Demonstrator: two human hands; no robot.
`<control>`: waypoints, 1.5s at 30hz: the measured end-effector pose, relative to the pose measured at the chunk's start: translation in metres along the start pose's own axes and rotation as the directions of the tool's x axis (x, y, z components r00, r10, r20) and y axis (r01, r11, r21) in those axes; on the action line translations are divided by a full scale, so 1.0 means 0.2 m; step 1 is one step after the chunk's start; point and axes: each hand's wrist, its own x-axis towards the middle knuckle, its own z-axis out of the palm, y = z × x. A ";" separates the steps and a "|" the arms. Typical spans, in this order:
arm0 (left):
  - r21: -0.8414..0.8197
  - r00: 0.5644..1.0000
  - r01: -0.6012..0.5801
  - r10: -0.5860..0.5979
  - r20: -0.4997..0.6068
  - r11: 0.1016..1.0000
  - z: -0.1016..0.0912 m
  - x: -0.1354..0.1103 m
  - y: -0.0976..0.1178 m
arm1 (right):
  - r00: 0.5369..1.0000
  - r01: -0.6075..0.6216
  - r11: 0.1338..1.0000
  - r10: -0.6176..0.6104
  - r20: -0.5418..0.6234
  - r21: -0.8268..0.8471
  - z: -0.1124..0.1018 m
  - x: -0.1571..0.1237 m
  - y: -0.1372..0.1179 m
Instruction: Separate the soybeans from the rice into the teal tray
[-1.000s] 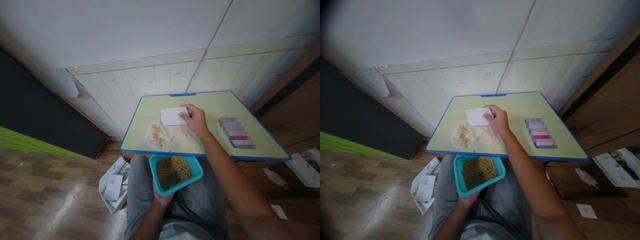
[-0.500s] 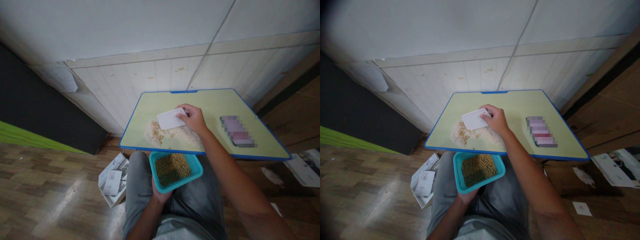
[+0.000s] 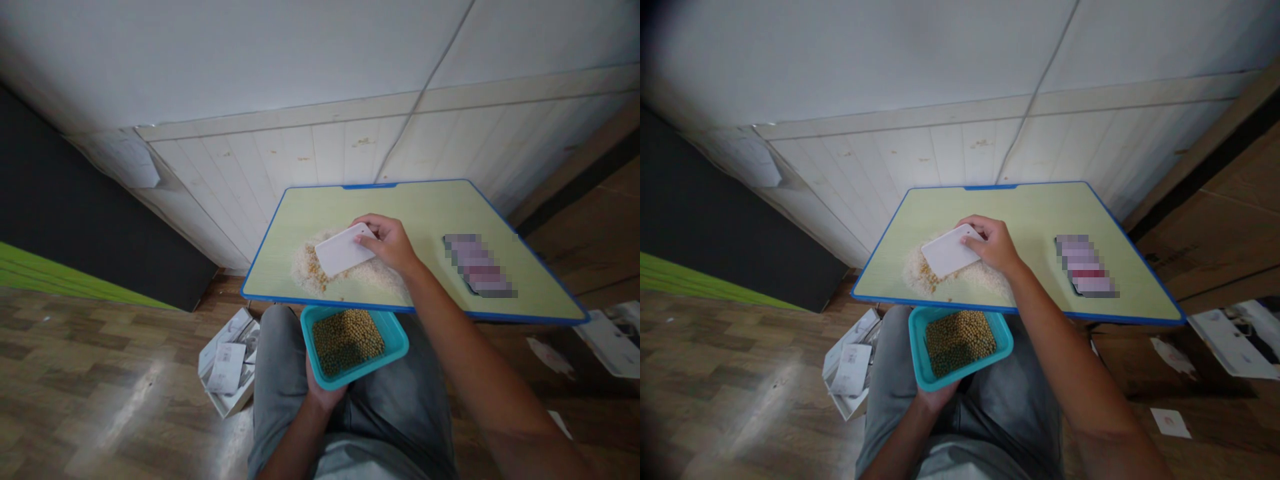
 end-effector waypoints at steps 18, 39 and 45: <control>0.073 0.997 0.000 -0.006 0.078 0.997 0.11 -0.01 0.01 | 0.997 -0.016 1.000 0.014 0.071 0.017 0.02 -0.01 -0.02; 0.068 0.999 -0.016 0.018 -0.032 0.998 -0.10 0.00 0.02 | 0.988 0.009 0.999 -0.016 0.151 0.045 0.03 0.00 -0.03; 0.045 1.000 -0.011 0.012 -0.013 0.999 -0.11 0.00 0.02 | 0.984 0.003 0.999 -0.011 0.177 0.048 0.02 0.00 -0.04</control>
